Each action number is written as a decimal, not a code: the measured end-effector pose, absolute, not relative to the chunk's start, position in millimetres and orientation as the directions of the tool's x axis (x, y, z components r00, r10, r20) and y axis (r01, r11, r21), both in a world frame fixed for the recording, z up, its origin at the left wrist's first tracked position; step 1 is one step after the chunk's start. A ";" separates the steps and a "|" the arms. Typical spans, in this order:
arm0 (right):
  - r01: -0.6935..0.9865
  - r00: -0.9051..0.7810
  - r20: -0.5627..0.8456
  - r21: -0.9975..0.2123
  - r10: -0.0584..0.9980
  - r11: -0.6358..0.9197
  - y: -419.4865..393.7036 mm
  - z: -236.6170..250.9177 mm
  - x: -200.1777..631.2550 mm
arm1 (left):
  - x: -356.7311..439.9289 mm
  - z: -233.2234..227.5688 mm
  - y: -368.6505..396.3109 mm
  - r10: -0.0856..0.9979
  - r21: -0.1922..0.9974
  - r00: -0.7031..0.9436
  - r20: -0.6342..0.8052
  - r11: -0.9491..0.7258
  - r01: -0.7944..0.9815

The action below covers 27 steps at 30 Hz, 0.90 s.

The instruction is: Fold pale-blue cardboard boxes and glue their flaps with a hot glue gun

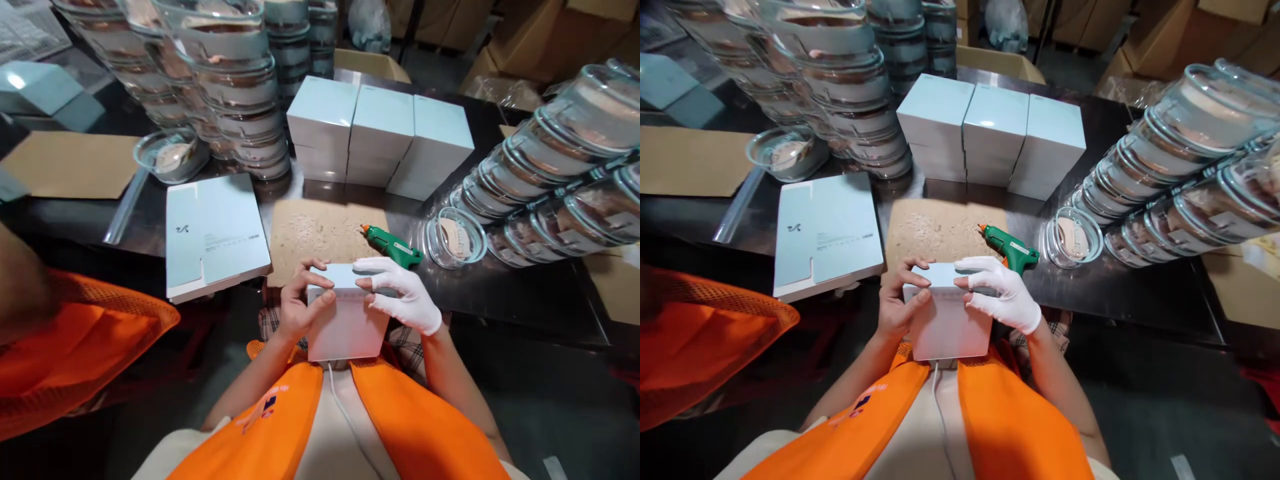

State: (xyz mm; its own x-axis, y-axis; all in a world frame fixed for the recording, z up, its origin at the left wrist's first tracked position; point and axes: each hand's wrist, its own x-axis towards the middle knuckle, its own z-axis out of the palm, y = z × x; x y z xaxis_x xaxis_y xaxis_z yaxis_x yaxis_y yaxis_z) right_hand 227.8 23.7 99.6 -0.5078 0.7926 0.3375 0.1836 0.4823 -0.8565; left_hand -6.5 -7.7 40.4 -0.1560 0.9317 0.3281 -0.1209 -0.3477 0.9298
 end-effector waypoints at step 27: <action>0.069 0.004 0.399 -0.915 0.917 0.398 195.0 167.0 170.8 | -101.5 69.3 22.3 0.602 0.910 -0.704 0.378 -0.380 0.164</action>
